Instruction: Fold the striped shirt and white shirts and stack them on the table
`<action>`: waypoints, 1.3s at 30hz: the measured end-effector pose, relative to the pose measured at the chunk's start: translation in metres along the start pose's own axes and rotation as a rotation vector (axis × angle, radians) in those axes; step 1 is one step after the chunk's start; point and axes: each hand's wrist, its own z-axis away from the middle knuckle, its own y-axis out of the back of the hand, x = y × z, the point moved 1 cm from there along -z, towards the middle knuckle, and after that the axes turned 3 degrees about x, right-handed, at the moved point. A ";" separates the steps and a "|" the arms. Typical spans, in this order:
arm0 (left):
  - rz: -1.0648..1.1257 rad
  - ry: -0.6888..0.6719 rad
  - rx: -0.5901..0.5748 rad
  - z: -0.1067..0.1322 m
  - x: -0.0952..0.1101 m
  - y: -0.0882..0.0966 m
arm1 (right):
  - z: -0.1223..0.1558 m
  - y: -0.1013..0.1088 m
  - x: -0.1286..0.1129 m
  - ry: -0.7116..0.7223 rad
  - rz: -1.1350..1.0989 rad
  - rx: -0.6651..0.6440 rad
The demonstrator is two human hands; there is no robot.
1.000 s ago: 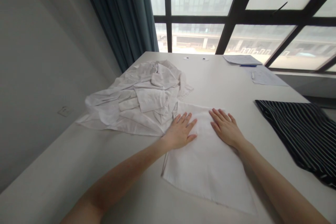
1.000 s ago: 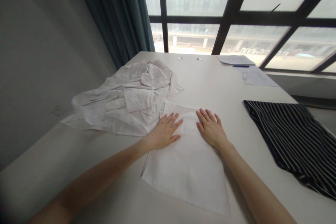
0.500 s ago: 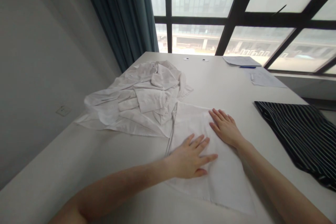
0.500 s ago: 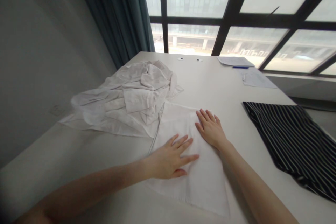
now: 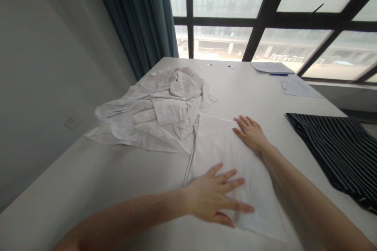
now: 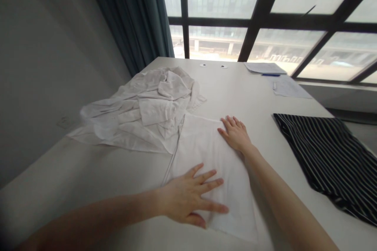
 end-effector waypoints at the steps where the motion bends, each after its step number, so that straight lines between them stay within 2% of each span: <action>1: 0.002 -0.009 0.006 0.001 0.000 0.001 | -0.001 -0.001 0.001 0.003 -0.009 0.006; 4: 0.006 -0.034 0.014 0.003 0.002 0.003 | -0.004 -0.004 0.004 0.016 -0.049 0.037; 7: 0.013 -0.046 0.018 0.006 0.005 0.003 | -0.006 -0.007 0.008 0.017 -0.130 0.132; 12: 0.014 -0.041 0.049 0.007 0.005 0.002 | 0.001 -0.011 0.018 -0.220 -0.274 0.396; 15: 0.022 -0.040 0.054 0.007 0.005 0.002 | 0.012 -0.010 0.021 -0.311 -0.360 0.437; 18: 0.060 -0.039 0.031 0.006 0.005 0.006 | 0.023 -0.004 0.022 -0.426 -0.621 0.388; 22: 0.175 -0.032 -0.008 0.005 0.003 0.014 | 0.037 0.010 0.019 -0.628 -1.000 0.206; 24: 0.274 -0.025 -0.009 0.005 0.000 0.017 | 0.044 0.020 0.016 -0.629 -1.176 0.078; 26: 0.408 -0.006 0.015 0.007 -0.004 0.017 | 0.053 0.030 0.009 -0.571 -1.317 -0.056; 28: 0.567 0.040 0.074 0.008 -0.009 0.017 | 0.063 0.039 0.000 -0.521 -1.383 -0.139; 31: 0.722 0.172 0.273 0.006 -0.021 0.013 | 0.077 0.047 -0.014 -0.461 -1.356 -0.126; 33: 0.684 0.304 0.451 0.004 -0.034 0.010 | 0.083 0.047 -0.020 -0.408 -1.299 -0.103; 35: 0.557 0.463 0.603 0.003 -0.050 0.006 | 0.086 0.044 -0.023 -0.369 -1.268 -0.075; 39: 0.361 0.732 0.764 0.002 -0.088 0.001 | 0.089 0.040 -0.019 -0.326 -1.169 0.106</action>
